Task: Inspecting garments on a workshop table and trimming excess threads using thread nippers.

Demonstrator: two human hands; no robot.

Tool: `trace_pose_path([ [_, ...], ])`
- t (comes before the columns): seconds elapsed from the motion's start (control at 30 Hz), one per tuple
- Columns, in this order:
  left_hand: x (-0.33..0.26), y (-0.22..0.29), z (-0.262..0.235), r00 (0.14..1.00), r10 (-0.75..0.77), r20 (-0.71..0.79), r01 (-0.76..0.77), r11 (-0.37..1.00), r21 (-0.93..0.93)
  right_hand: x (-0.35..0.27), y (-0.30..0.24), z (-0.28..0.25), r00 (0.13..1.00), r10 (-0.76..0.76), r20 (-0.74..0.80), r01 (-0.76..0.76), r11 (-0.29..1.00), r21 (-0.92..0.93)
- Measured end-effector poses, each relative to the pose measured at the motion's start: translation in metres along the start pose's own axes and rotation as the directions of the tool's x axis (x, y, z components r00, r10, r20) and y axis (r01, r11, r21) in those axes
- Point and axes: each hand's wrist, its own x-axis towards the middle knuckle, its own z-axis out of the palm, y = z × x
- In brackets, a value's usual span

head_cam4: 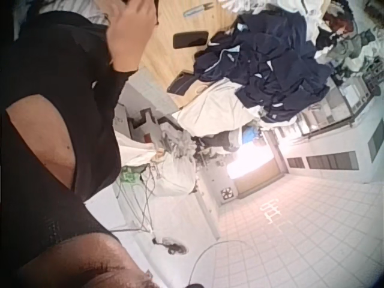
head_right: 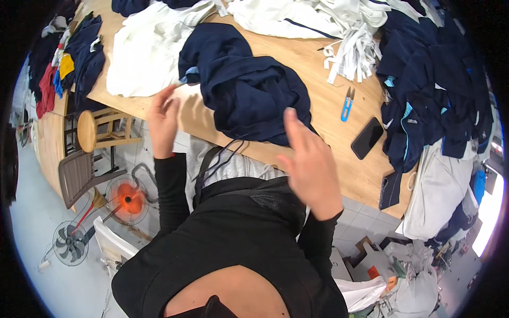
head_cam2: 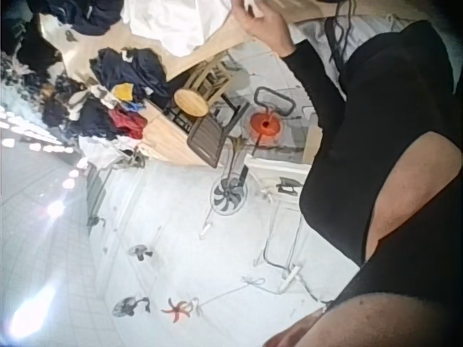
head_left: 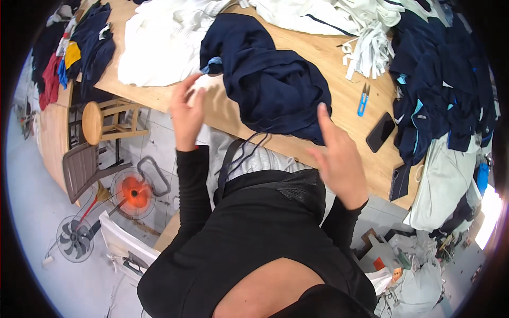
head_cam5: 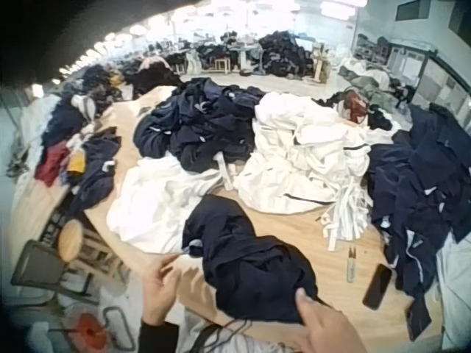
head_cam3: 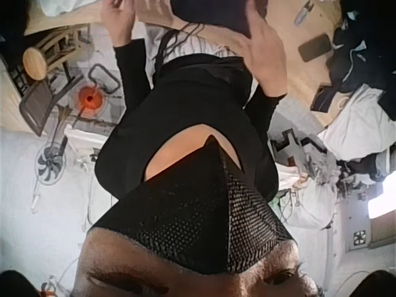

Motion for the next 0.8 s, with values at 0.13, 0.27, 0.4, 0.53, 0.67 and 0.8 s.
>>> trace_pose_path([
  [0.13,-0.006,0.016,0.025,0.995,0.083,0.056,-0.087,0.993,0.074,0.005,-0.061,0.019,0.719,-0.646,-0.257,0.645,0.758,-0.102],
  [0.27,-0.012,0.033,0.035,0.979,0.18,0.095,-0.192,0.972,0.134,0.013,-0.067,0.041,0.508,-0.757,-0.411,0.67,0.647,-0.364],
  [0.4,-0.019,0.031,0.04,0.979,0.181,0.092,-0.193,0.971,0.144,0.034,-0.013,0.049,0.855,-0.251,-0.455,0.247,0.967,-0.07],
  [0.53,-0.017,0.015,0.054,0.994,0.095,0.06,-0.102,0.987,0.126,0.037,0.001,0.039,0.888,-0.158,-0.432,0.147,0.987,-0.061],
  [0.67,0.015,0.011,0.084,0.981,-0.11,0.16,0.082,0.981,0.174,0.043,0.0,0.04,0.94,-0.054,-0.336,0.158,0.944,0.291],
  [0.8,0.009,0.098,0.127,0.922,0.256,0.29,-0.315,0.932,0.178,0.036,0.028,0.059,0.946,0.056,-0.319,0.143,0.813,0.565],
])
